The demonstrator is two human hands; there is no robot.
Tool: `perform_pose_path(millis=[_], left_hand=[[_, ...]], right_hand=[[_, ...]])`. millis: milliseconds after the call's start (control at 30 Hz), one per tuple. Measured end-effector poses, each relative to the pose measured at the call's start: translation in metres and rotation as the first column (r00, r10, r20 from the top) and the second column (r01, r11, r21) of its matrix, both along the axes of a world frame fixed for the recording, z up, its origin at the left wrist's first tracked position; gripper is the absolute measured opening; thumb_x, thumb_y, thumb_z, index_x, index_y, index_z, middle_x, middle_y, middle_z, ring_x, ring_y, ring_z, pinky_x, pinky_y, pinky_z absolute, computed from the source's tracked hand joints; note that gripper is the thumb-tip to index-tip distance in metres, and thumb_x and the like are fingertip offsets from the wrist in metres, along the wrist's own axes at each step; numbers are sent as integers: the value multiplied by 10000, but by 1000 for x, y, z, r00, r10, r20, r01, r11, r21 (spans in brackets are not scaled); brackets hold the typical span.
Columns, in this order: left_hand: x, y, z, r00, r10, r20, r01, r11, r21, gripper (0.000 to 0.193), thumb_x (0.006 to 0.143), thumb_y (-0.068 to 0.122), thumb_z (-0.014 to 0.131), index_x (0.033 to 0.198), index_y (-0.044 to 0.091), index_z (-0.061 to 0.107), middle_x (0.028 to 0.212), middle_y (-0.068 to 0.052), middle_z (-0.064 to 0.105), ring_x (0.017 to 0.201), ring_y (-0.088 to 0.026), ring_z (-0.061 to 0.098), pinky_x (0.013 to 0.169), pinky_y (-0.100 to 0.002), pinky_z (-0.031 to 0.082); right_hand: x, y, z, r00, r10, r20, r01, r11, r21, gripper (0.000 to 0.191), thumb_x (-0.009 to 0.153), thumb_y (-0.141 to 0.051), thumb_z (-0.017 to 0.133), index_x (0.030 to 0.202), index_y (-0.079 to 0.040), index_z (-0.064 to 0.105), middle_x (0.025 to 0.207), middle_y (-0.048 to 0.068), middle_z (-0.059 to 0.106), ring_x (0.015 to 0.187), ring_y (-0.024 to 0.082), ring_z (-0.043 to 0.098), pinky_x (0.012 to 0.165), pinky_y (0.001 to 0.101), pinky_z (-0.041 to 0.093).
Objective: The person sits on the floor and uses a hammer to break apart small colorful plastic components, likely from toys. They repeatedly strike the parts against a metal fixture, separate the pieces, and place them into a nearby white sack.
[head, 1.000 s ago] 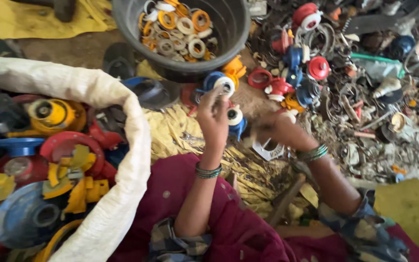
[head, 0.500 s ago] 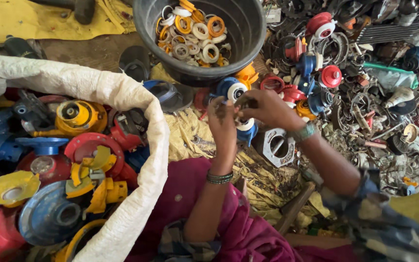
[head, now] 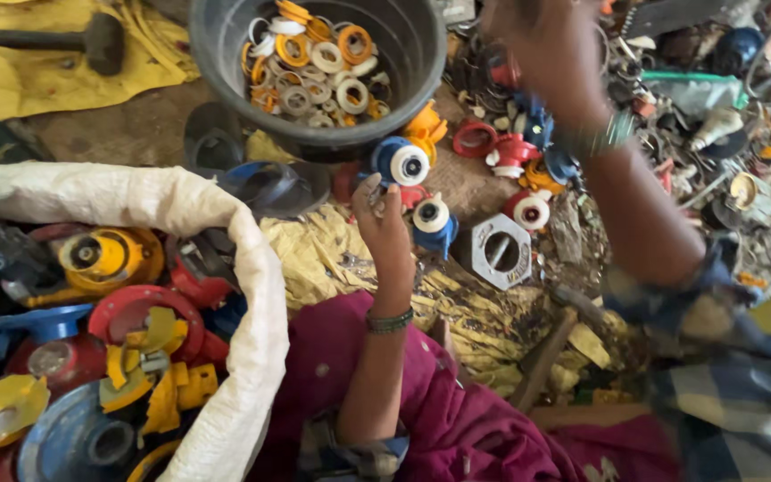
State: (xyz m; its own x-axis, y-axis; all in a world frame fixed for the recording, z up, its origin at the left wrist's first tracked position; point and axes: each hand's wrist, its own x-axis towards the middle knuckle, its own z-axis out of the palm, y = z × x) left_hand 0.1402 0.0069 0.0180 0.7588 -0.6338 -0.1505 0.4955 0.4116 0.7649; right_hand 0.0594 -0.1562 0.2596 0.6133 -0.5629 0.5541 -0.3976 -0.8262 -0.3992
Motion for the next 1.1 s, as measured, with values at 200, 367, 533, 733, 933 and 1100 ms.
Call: perform_pose_path(millis=[200,367,533,733,933,1100], left_hand=[[7,-1,-12,983,-9,181,13,1000,-19,303,1011,139,663,1269,2,583,1195,-56,628,1059,-128,607,924,-266,538],[13,4,-17,979,-136,149,128,990,59,244,976,139,690,1187,29,637,1089,-52,662,913,-126,636,740,-272,548],[8,11,-6,945,-260,200,241,964,115,217,970,106,705,1171,38,659,1038,-49,675,802,-102,626,648,-241,521],[-2,19,2,903,-348,254,316,935,159,122,974,66,692,1085,39,649,957,-9,634,677,-70,553,585,-217,469],[-5,25,8,886,-417,205,381,904,194,72,987,50,678,1051,42,646,874,-6,625,669,-53,554,580,-205,473],[-6,29,8,866,-467,178,426,876,228,59,987,40,668,1037,37,639,866,12,632,679,-50,571,573,-210,480]], right_hand=[[-110,106,-100,825,77,-559,42,980,197,313,877,-236,771,1133,-60,734,963,168,735,896,333,702,779,441,561],[-223,181,-187,923,-171,-346,364,681,635,441,906,-247,748,1265,-30,612,1059,121,722,957,231,693,843,393,558],[-273,257,-269,574,-813,-94,557,305,772,601,862,-195,756,1375,-34,488,1224,142,590,1054,218,596,826,402,530],[-264,268,-302,417,-887,-199,98,-174,980,434,895,-331,740,1227,-60,674,1102,65,693,920,188,615,746,363,512],[-247,270,-283,476,-864,-164,156,-100,983,400,805,-251,821,1058,19,667,863,66,697,720,201,640,648,384,550],[-269,247,-253,406,-899,-163,-44,-197,979,242,903,-215,725,1035,-20,671,813,76,691,663,181,625,655,327,583]])
